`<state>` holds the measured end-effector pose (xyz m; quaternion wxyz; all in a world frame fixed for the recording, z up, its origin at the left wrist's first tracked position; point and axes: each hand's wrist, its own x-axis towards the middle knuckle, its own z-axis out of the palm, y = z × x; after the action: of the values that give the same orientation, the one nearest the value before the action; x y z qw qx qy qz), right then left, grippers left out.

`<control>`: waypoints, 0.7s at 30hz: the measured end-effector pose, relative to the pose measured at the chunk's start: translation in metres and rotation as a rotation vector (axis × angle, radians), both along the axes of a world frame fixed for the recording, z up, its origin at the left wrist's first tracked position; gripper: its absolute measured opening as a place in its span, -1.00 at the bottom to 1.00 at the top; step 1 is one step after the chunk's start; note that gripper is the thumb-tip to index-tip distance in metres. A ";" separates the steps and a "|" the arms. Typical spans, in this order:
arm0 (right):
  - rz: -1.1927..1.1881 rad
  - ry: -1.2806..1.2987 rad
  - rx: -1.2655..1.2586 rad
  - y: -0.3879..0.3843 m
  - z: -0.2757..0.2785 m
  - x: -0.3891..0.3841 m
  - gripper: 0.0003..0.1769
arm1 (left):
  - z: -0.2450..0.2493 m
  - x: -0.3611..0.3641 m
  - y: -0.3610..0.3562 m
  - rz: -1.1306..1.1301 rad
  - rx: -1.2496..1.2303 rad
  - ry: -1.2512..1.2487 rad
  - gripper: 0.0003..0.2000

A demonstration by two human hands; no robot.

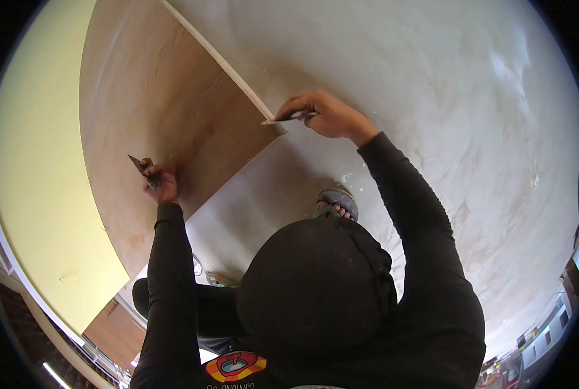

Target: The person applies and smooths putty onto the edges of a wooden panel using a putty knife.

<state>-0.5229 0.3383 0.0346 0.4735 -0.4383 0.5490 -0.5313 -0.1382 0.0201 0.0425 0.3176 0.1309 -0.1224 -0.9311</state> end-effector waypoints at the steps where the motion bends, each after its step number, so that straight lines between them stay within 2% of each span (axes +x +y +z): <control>1: -0.008 0.001 0.000 0.003 0.000 0.003 -0.39 | 0.000 0.001 -0.003 -0.009 -0.017 -0.025 -0.73; 3: -0.205 -0.041 -0.022 0.008 -0.004 0.007 -0.42 | 0.003 -0.002 -0.002 -0.038 -0.013 -0.006 -0.72; 4: -0.210 -0.051 -0.019 0.007 -0.009 0.012 -0.42 | 0.007 -0.003 0.003 -0.062 -0.007 -0.001 -0.71; 6: -0.435 0.267 -0.185 -0.007 -0.016 0.020 -0.44 | 0.014 -0.008 0.007 -0.068 -0.017 -0.009 -0.73; 9: -0.415 0.221 -0.276 -0.015 -0.031 0.038 -0.40 | 0.009 -0.005 0.001 -0.059 -0.021 -0.014 -0.74; 13: -0.384 0.118 -0.208 0.022 -0.015 0.053 -0.35 | 0.005 -0.001 0.000 -0.042 -0.003 -0.004 -0.72; 15: -0.238 -0.124 -0.193 0.038 -0.018 0.044 -0.32 | 0.004 -0.001 0.000 -0.029 -0.012 -0.010 -0.71; 17: -0.268 -0.077 -0.189 0.027 -0.017 0.021 -0.35 | 0.004 -0.002 0.001 -0.031 -0.020 -0.018 -0.71; 19: -0.302 0.030 -0.079 -0.003 -0.007 0.002 -0.39 | 0.006 -0.004 0.001 -0.029 -0.025 -0.024 -0.71; 21: -0.261 0.055 -0.120 -0.034 -0.022 -0.007 -0.40 | 0.009 -0.006 0.002 -0.036 -0.026 -0.025 -0.71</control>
<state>-0.5294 0.3042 0.0128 0.3583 -0.4051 0.5813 -0.6079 -0.1441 0.0223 0.0513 0.3009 0.1363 -0.1410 -0.9333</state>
